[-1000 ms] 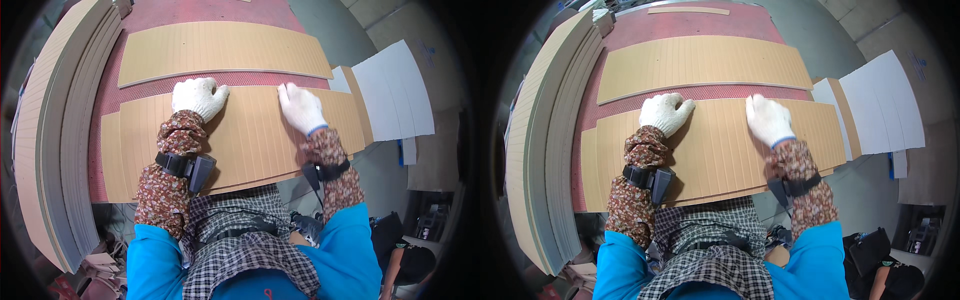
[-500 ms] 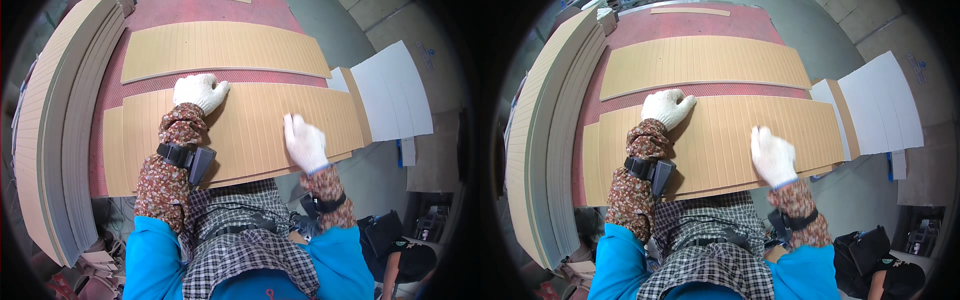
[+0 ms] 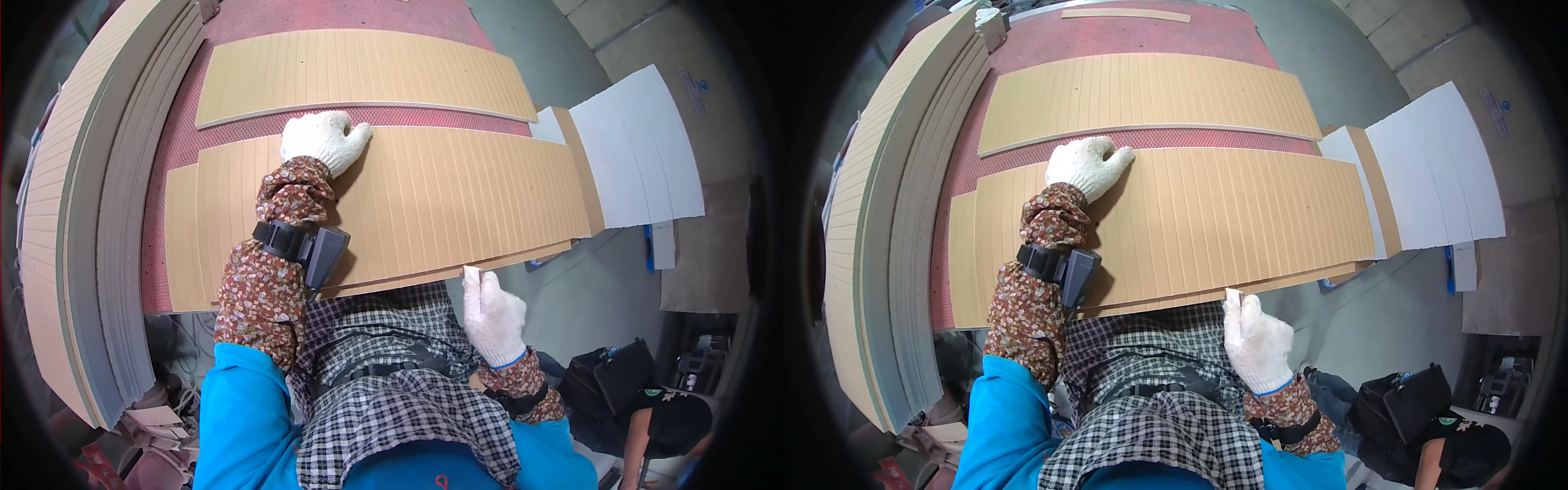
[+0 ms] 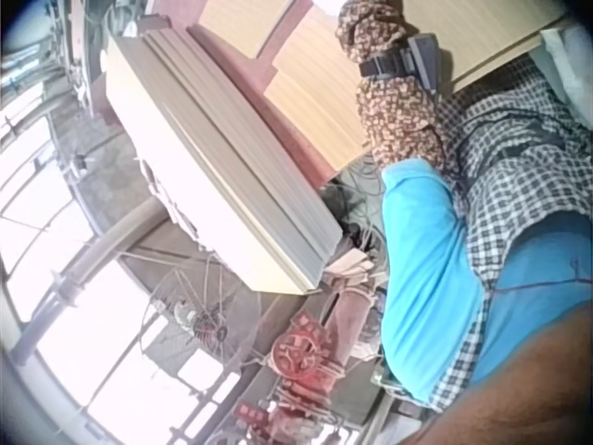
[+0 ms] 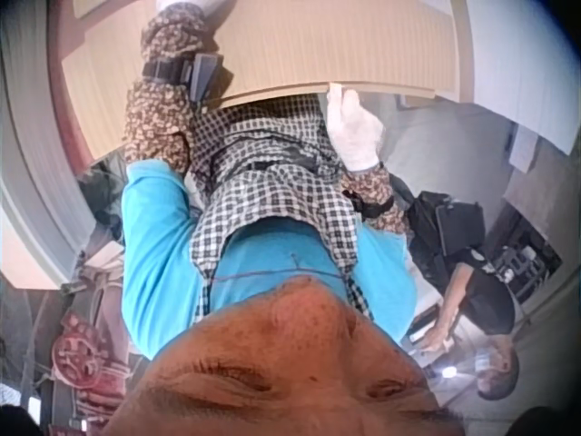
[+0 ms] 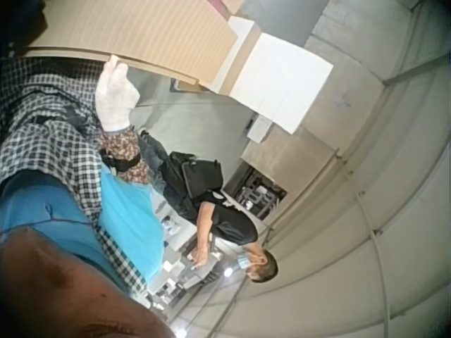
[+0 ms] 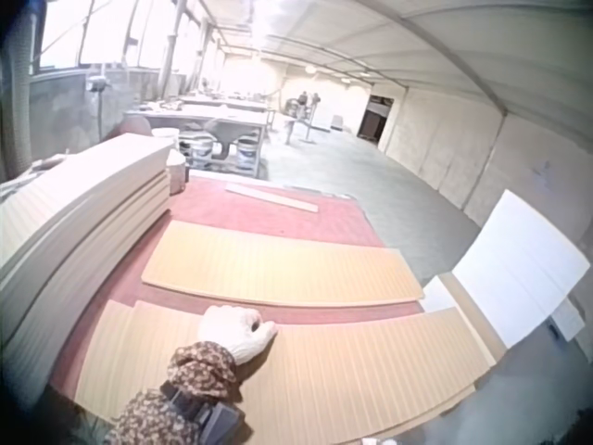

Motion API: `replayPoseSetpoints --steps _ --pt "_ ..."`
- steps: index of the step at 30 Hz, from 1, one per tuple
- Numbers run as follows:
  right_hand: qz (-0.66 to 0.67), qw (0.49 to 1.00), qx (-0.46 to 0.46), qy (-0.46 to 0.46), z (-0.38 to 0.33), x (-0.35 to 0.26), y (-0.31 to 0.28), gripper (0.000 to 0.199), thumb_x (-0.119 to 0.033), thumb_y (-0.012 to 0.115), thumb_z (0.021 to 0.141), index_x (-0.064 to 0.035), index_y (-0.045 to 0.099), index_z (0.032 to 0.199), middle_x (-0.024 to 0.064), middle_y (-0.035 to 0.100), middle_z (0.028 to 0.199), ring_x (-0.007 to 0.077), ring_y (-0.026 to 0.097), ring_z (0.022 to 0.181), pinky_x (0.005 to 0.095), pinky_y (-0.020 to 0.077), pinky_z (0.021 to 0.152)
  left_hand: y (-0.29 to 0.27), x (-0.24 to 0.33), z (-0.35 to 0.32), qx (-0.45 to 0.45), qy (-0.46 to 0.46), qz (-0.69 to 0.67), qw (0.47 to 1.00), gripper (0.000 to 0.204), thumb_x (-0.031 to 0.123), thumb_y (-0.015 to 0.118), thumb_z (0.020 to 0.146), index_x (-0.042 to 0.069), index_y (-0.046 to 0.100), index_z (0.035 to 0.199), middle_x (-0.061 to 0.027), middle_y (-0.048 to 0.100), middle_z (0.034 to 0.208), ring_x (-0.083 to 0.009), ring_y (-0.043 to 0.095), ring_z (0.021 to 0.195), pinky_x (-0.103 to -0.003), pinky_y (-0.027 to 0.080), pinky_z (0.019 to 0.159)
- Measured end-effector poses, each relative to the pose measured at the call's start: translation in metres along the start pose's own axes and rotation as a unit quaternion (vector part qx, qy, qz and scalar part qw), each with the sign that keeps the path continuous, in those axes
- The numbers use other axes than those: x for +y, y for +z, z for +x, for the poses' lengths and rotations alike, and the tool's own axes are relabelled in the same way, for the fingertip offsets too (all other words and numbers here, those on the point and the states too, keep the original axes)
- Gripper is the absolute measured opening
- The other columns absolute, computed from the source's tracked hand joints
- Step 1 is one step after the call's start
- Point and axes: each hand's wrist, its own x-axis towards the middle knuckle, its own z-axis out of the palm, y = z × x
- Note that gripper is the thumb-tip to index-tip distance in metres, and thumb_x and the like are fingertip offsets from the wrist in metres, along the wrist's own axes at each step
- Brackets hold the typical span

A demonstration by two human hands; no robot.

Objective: The recorder is applying white adhesive strips or edge banding to the side of wood-finished furniture panels.

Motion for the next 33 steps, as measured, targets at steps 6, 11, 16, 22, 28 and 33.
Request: replayPoseSetpoints --steps 6,11,16,22,28,33 --pt "-0.024 0.999 -0.015 -0.024 0.005 0.000 0.004 0.025 -0.024 0.064 0.104 -0.0057 0.058 0.089 0.0142 0.059 0.053 0.0347 0.064 0.048 0.0466 0.0485 0.045 0.000 0.001 -0.001 0.011 0.001 -0.002 1.000 0.053 0.057 0.058 0.093 0.010 0.082 0.098 -0.0172 0.078 0.090 -0.0331 0.076 0.091 -0.044 0.056 0.091" --pt "-0.022 0.999 -0.018 -0.035 0.007 0.001 0.000 0.022 -0.023 0.064 0.104 -0.0061 0.058 0.091 0.0134 0.058 0.052 0.0340 0.064 0.048 0.0450 0.0491 0.045 -0.004 0.003 -0.001 -0.022 -0.012 0.006 1.000 0.055 0.057 0.061 0.094 0.007 0.081 0.103 -0.0183 0.078 0.094 -0.0340 0.076 0.093 -0.044 0.057 0.092" --pt "-0.030 0.998 -0.048 -0.024 0.009 -0.001 -0.005 0.017 -0.021 0.063 0.103 -0.0042 0.063 0.103 0.0119 0.062 0.064 0.0296 0.066 0.051 0.0419 0.0504 0.046 -0.005 0.004 -0.002 -0.010 -0.013 -0.016 1.000 0.054 0.057 0.062 0.094 0.007 0.081 0.103 -0.0182 0.078 0.094 -0.0344 0.076 0.092 -0.044 0.058 0.091" --pt "-0.128 0.986 -0.070 -0.087 0.010 0.001 -0.006 0.029 -0.016 0.061 0.101 -0.0017 0.064 0.126 0.0101 0.060 0.089 0.0227 0.067 0.056 0.0376 0.0517 0.046 -0.005 0.005 -0.003 -0.005 -0.008 -0.007 1.000 0.053 0.056 0.062 0.093 0.008 0.081 0.102 -0.0185 0.078 0.093 -0.0353 0.076 0.091 -0.046 0.057 0.091" --pt "-0.156 0.976 -0.074 -0.135 0.065 0.002 0.001 0.025 -0.016 0.058 0.102 -0.0023 0.065 0.122 0.0113 0.061 0.088 0.0270 0.067 0.057 0.0401 0.0525 0.048 -0.002 0.004 -0.002 0.004 -0.001 -0.001 1.000 0.051 0.054 0.062 0.092 0.008 0.082 0.099 -0.0185 0.077 0.090 -0.0358 0.075 0.089 -0.045 0.057 0.090" --pt "-0.146 0.977 -0.038 -0.153 0.154 0.002 0.022 0.026 -0.022 0.050 0.105 -0.0028 0.065 0.115 0.0154 0.067 0.089 0.0338 0.073 0.068 0.0469 0.0578 0.059 -0.002 0.004 -0.003 0.017 0.002 -0.005 1.000 0.051 0.054 0.062 0.092 0.008 0.082 0.097 -0.0182 0.077 0.088 -0.0353 0.075 0.089 -0.045 0.055 0.091"
